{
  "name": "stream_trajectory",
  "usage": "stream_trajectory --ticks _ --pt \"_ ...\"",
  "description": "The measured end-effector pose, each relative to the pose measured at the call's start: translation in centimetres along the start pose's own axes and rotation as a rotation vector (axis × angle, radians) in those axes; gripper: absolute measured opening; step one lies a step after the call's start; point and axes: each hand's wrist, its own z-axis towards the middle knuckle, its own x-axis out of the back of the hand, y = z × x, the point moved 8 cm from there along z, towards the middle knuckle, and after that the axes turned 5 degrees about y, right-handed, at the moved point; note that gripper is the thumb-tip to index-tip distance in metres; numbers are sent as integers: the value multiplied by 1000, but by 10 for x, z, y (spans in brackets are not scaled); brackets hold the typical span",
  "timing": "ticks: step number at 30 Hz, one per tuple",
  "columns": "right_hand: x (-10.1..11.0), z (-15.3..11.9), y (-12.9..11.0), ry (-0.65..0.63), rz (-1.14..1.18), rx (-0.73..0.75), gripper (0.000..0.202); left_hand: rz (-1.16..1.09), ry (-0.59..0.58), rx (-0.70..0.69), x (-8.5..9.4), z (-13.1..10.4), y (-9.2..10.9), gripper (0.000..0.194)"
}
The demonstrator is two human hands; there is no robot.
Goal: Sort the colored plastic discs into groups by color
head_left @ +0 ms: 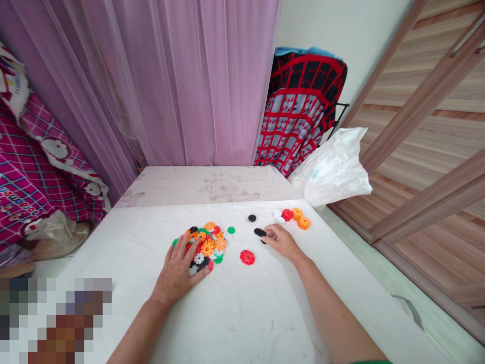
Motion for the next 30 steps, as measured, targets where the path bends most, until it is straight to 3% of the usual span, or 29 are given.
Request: stream_trajectory --ticks 5,9,17,22,30 --pt "7 -19 -11 31 -297 -100 32 -6 5 -9 0 1 0 71" --pt "6 -26 -24 43 -503 -167 24 1 -3 -7 -1 0 0 71" --pt "8 -30 -26 67 -632 -122 18 -8 -5 1 -3 -1 -2 73" --pt "15 -15 -42 83 -629 -115 23 -5 -23 -4 -3 0 -2 73" --pt "-3 14 -68 -69 -711 6 24 -1 -9 -14 -5 -1 -3 73"
